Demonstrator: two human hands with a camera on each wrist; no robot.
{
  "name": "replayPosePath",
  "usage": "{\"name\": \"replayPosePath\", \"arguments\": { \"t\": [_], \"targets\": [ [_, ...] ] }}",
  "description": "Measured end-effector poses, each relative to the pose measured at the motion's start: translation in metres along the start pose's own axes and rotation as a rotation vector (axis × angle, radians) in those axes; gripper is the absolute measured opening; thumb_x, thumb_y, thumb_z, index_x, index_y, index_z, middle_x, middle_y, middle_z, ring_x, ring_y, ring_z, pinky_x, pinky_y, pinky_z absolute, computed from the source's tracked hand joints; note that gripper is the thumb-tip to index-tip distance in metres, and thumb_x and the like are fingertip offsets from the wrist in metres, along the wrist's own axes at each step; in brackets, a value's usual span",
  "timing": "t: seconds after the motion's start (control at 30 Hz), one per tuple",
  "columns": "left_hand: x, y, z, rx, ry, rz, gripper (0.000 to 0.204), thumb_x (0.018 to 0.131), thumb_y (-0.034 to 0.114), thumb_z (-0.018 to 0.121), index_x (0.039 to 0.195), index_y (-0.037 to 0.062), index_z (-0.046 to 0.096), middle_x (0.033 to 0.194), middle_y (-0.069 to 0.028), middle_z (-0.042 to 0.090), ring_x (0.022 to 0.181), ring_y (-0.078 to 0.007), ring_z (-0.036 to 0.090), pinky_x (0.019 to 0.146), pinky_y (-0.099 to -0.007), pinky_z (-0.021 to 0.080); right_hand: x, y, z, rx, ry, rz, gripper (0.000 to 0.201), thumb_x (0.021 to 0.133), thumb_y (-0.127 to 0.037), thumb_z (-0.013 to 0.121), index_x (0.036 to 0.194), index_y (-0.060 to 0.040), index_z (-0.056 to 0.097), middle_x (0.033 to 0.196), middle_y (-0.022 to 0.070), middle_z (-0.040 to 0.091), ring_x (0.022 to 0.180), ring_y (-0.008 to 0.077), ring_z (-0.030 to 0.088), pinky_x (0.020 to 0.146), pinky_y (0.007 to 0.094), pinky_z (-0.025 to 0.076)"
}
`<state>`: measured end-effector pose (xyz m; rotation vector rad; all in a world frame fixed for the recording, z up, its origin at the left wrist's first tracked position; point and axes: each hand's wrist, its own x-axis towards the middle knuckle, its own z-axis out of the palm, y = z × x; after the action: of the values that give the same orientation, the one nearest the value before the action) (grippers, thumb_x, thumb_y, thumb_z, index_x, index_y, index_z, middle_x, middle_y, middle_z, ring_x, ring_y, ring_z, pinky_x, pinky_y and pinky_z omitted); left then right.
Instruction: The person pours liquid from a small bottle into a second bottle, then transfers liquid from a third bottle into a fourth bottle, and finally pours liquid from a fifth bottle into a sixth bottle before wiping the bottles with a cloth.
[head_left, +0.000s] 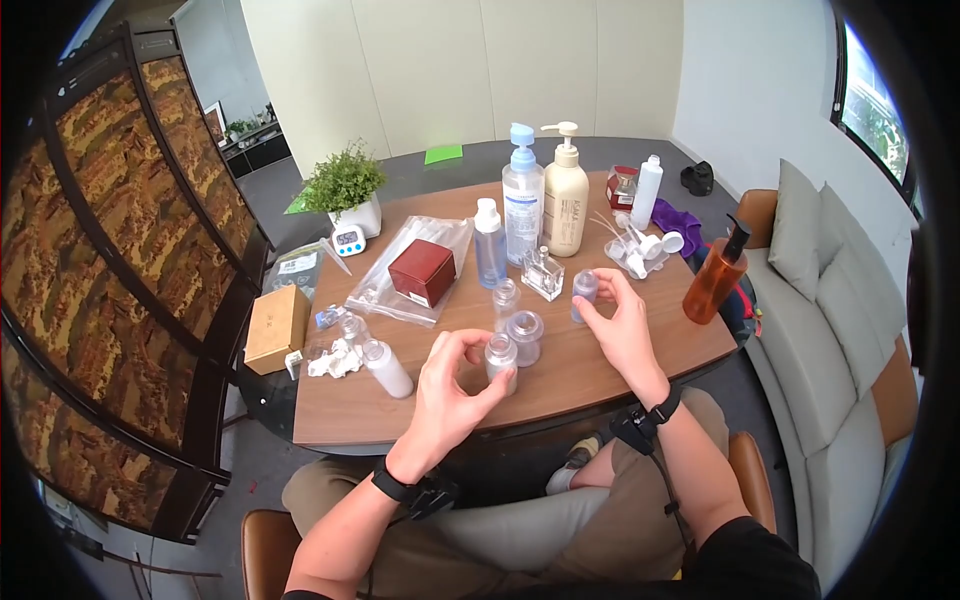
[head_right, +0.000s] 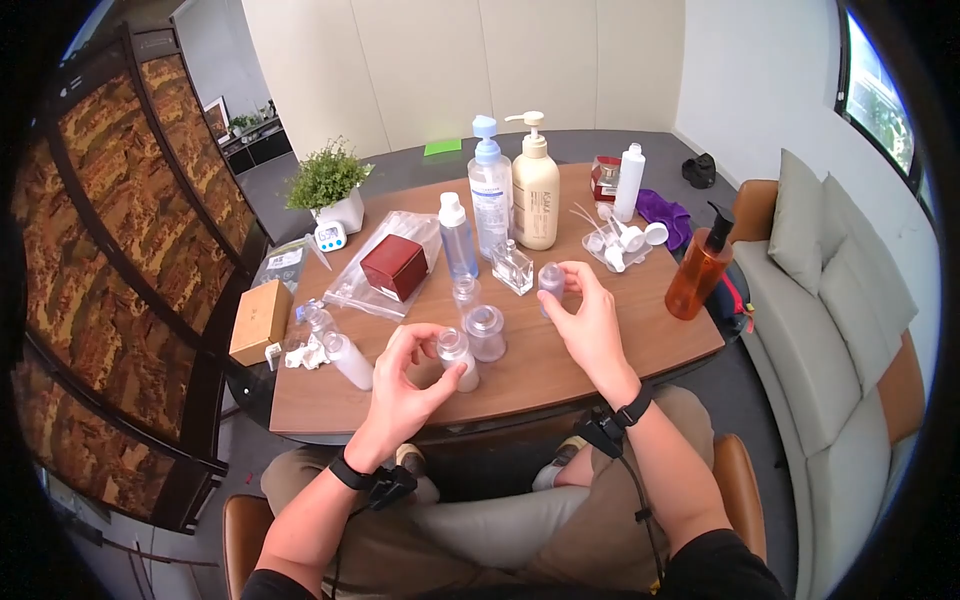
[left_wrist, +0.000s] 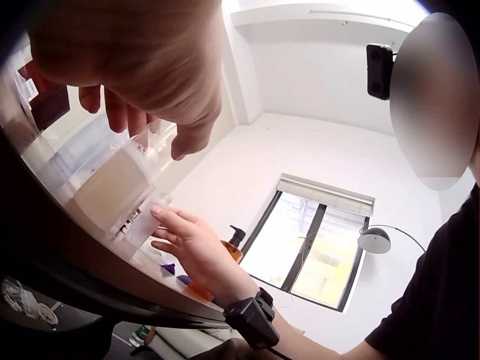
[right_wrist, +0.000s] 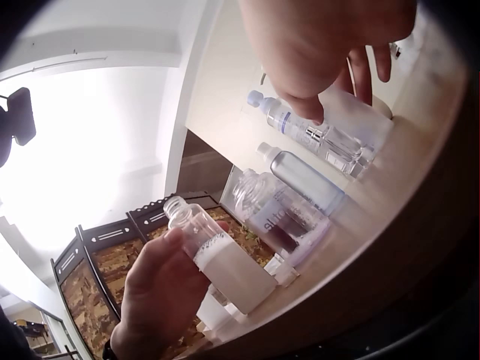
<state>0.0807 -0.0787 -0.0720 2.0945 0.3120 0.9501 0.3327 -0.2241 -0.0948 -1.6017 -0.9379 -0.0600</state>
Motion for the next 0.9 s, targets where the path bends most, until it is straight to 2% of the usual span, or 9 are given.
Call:
{"name": "replayPosePath", "arguments": {
  "t": [0.1, 0.3, 0.4, 0.47, 0.6, 0.7, 0.73, 0.8, 0.9],
  "targets": [
    [-0.001, -0.002, 0.002, 0.004, 0.026, 0.004, 0.045, 0.087, 0.018, 0.091, 0.125, 0.0036, 0.071, 0.107, -0.0036, 0.067, 0.095, -0.015, 0.059, 0.081, -0.0323, 0.045, -0.002, -0.004, 0.001, -0.037, -0.017, 0.012, 0.042, 0.097, -0.009, 0.084, 0.134, 0.0016, 0.066, 0.122, 0.0141, 0.081, 0.112, 0.0224, 0.077, 0.103, 0.0391, 0.058],
    [-0.001, 0.0, -0.001, 0.009, 0.036, -0.004, 0.045, 0.087, 0.018, 0.091, 0.125, 0.004, 0.07, 0.108, -0.0035, 0.067, 0.096, -0.0154, 0.06, 0.082, -0.0326, 0.046, -0.008, -0.002, 0.004, -0.083, 0.017, -0.018, 0.058, 0.095, -0.014, 0.087, 0.144, 0.0011, 0.061, 0.124, 0.0209, 0.079, 0.115, 0.0333, 0.077, 0.104, 0.0464, 0.058],
    [-0.001, -0.003, -0.001, 0.018, 0.022, -0.013, 0.044, 0.088, 0.019, 0.091, 0.124, 0.0042, 0.07, 0.109, -0.0035, 0.067, 0.096, -0.0156, 0.06, 0.083, -0.0331, 0.047, -0.01, -0.005, 0.007, -0.163, 0.079, -0.041, 0.064, 0.094, -0.014, 0.088, 0.149, -0.0007, 0.06, 0.127, 0.0196, 0.076, 0.121, 0.0353, 0.072, 0.113, 0.0494, 0.052],
    [0.0, -0.002, -0.003, 0.033, 0.017, -0.024, 0.044, 0.088, 0.021, 0.091, 0.123, 0.004, 0.069, 0.109, -0.0037, 0.067, 0.096, -0.0155, 0.06, 0.084, -0.0333, 0.047, -0.011, -0.02, 0.01, -0.385, 0.311, -0.304, 0.064, 0.093, -0.011, 0.086, 0.151, -0.0038, 0.06, 0.124, 0.0162, 0.073, 0.122, 0.0367, 0.068, 0.118, 0.05, 0.046],
    [-0.001, -0.001, -0.004, 0.081, -0.003, -0.052, 0.043, 0.088, 0.024, 0.092, 0.118, 0.0035, 0.068, 0.104, -0.004, 0.067, 0.094, -0.0156, 0.059, 0.082, -0.0335, 0.048, -0.02, -0.058, 0.005, -0.379, 0.336, -0.377, 0.049, 0.093, -0.006, 0.082, 0.14, -0.0041, 0.066, 0.117, 0.0128, 0.073, 0.118, 0.0359, 0.067, 0.117, 0.0482, 0.046],
    [-0.001, 0.0, -0.005, 0.1, -0.047, -0.073, 0.044, 0.086, 0.025, 0.093, 0.116, 0.0049, 0.067, 0.1, -0.0078, 0.063, 0.09, -0.0228, 0.061, 0.083, -0.0392, 0.054, -0.036, -0.069, 0.006, -0.181, 0.131, -0.427, 0.024, 0.09, 0.004, 0.077, 0.113, -0.0008, 0.072, 0.11, 0.0113, 0.073, 0.106, 0.0312, 0.068, 0.105, 0.0457, 0.052],
    [-0.001, 0.001, -0.004, 0.1, -0.048, -0.076, 0.044, 0.086, 0.025, 0.093, 0.116, 0.0049, 0.067, 0.1, -0.0078, 0.063, 0.09, -0.0228, 0.061, 0.083, -0.0392, 0.054, -0.042, -0.073, 0.01, -0.18, 0.128, -0.424, 0.024, 0.09, 0.004, 0.077, 0.113, -0.0008, 0.072, 0.11, 0.0113, 0.073, 0.106, 0.0312, 0.068, 0.105, 0.0457, 0.052],
    [-0.002, 0.004, -0.003, 0.102, -0.029, -0.02, 0.043, 0.086, 0.025, 0.094, 0.113, 0.0054, 0.069, 0.095, -0.0067, 0.062, 0.086, -0.0221, 0.06, 0.077, -0.0382, 0.052, -0.05, -0.077, 0.016, 0.065, -0.096, -0.35, 0.029, 0.087, 0.007, 0.074, 0.115, -0.0009, 0.072, 0.108, 0.0123, 0.073, 0.102, 0.03, 0.069, 0.097, 0.043, 0.056],
    [-0.003, 0.005, 0.001, 0.062, -0.028, 0.053, 0.042, 0.085, 0.025, 0.096, 0.112, 0.0058, 0.071, 0.092, -0.0054, 0.062, 0.085, -0.0213, 0.059, 0.073, -0.0366, 0.049, -0.057, -0.077, 0.019, 0.063, -0.222, -0.391, 0.049, 0.084, 0.004, 0.074, 0.132, -0.0007, 0.066, 0.117, 0.0157, 0.07, 0.105, 0.0301, 0.068, 0.095, 0.042, 0.057]
  ]
}}
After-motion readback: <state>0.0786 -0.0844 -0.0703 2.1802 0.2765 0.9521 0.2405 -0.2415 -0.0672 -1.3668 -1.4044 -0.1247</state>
